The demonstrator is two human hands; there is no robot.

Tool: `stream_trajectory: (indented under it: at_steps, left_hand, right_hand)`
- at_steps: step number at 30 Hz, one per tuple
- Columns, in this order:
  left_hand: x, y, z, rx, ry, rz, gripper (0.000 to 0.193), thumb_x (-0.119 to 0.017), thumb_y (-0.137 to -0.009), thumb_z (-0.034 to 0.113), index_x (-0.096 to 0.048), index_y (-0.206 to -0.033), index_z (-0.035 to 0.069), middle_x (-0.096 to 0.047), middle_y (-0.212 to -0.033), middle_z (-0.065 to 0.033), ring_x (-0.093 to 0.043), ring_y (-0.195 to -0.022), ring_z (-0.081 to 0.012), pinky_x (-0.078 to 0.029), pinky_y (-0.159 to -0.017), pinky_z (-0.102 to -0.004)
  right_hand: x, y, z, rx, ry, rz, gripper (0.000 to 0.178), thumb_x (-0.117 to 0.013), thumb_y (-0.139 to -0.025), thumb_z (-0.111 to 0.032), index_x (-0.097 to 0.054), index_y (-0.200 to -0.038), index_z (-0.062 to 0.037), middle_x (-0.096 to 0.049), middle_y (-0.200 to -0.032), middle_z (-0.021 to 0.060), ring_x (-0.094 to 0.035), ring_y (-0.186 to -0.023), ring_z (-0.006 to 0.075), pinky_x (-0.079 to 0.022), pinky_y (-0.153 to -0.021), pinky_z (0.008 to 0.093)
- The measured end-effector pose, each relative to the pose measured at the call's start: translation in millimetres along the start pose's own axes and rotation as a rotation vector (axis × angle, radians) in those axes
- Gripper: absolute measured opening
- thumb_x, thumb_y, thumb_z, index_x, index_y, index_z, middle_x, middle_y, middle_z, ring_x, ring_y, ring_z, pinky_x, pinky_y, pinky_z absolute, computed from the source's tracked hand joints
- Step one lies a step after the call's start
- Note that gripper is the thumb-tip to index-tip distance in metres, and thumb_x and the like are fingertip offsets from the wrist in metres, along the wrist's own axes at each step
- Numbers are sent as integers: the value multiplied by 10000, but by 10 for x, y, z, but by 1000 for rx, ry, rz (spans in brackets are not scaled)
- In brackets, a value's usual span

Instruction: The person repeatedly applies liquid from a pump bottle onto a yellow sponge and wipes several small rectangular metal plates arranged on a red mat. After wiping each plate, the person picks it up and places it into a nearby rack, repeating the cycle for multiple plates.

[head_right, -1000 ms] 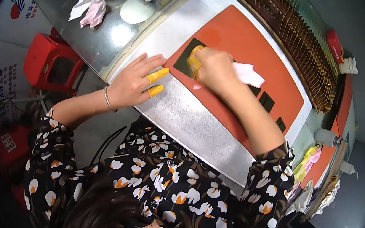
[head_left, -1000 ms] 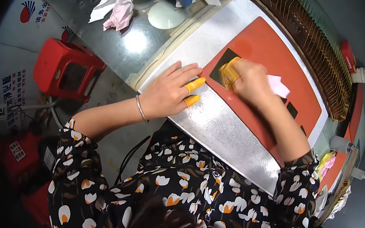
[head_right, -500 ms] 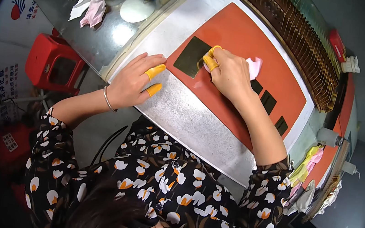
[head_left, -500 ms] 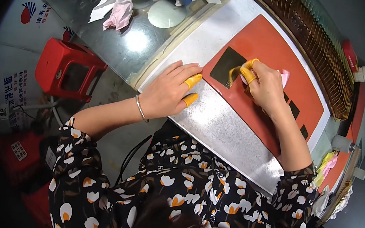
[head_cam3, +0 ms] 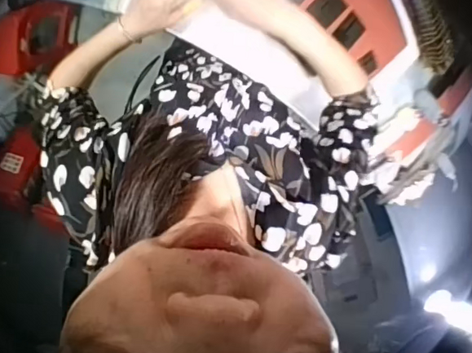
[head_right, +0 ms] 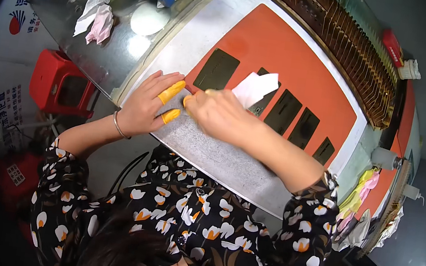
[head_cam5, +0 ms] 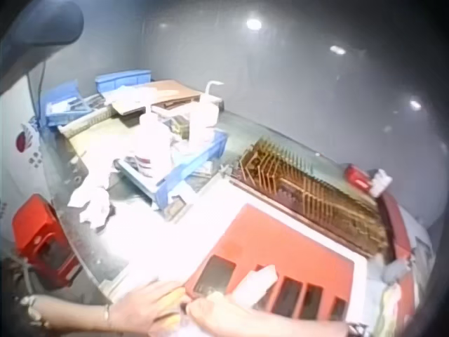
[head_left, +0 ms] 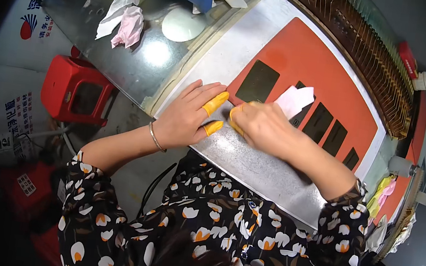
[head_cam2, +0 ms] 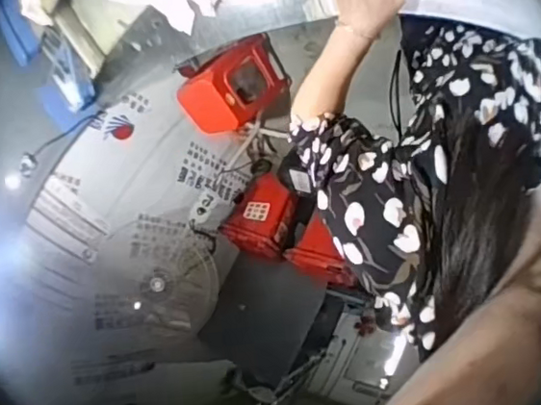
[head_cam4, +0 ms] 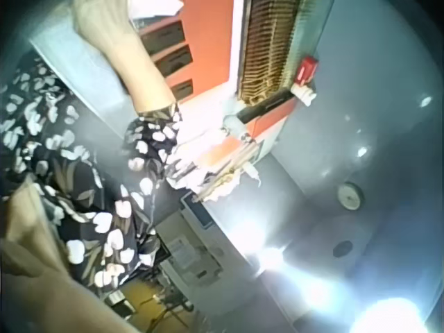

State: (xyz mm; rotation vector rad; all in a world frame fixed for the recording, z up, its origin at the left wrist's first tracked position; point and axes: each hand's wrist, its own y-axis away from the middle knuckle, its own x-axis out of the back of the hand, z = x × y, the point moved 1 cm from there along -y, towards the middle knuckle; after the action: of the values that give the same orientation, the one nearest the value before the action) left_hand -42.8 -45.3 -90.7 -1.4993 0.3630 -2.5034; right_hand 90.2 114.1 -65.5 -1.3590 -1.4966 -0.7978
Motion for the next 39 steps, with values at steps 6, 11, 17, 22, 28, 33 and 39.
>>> stream_trajectory:
  at_steps: [6,11,17,22,28,33,39]
  left_hand:
    - [10,-21,110,-36,-5,65,496,-690,-726,139,-536,-1174,-7,-538,-1226,-145,-530,-1086,-320,-401,-932,-436]
    - [-151,-336,451,-163,72,-114,525,-686,-729,191,-514,-1188,2,-461,-1326,-114,-487,-1084,-307,-405,-875,-385]
    - [-328,-504,595,-129,-24,-210,609,-662,-761,340,-478,-1240,10,-376,-1407,-83,-442,-1105,-275,-369,-905,-377]
    - [-374,-433,668,-72,-94,-250,649,-653,-766,394,-469,-1263,19,-338,-1434,-73,-408,-1128,-261,-336,-933,-392]
    - [-417,-391,718,-30,-138,-245,673,-636,-778,425,-451,-1284,22,-287,-1466,-74,-392,-1140,-260,-322,-943,-410]
    - [-420,-355,724,-33,-134,-236,670,-630,-787,424,-442,-1295,30,-274,-1475,-71,-387,-1150,-256,-302,-957,-422]
    - [-411,-369,700,-50,-100,-207,648,-633,-791,410,-456,-1283,26,-296,-1465,-77,-401,-1136,-259,-294,-951,-424]
  right_hand:
    - [903,849,536,-795,393,179,180,-654,-786,-187,-582,-777,-21,-621,-659,152,-624,-578,314,-478,-507,416]
    - [478,948,594,-648,-75,290,133,-609,-829,-157,-599,-863,-29,-650,-783,148,-634,-688,317,-492,-603,387]
    - [344,661,880,-622,74,266,104,-607,-786,-134,-591,-835,-43,-632,-759,131,-609,-673,343,-475,-588,430]
    - [277,536,865,-450,59,291,64,-582,-743,-84,-581,-788,-39,-633,-745,138,-607,-680,350,-474,-595,454]
    - [293,541,890,-399,29,225,104,-618,-768,-129,-579,-770,-33,-626,-729,130,-602,-667,343,-478,-590,420]
    - [345,503,982,-412,16,231,95,-620,-771,-139,-601,-787,-47,-609,-718,128,-602,-656,327,-480,-583,405]
    - [360,491,993,-472,65,192,59,-590,-720,-93,-579,-752,-45,-625,-723,136,-603,-661,344,-475,-588,451]
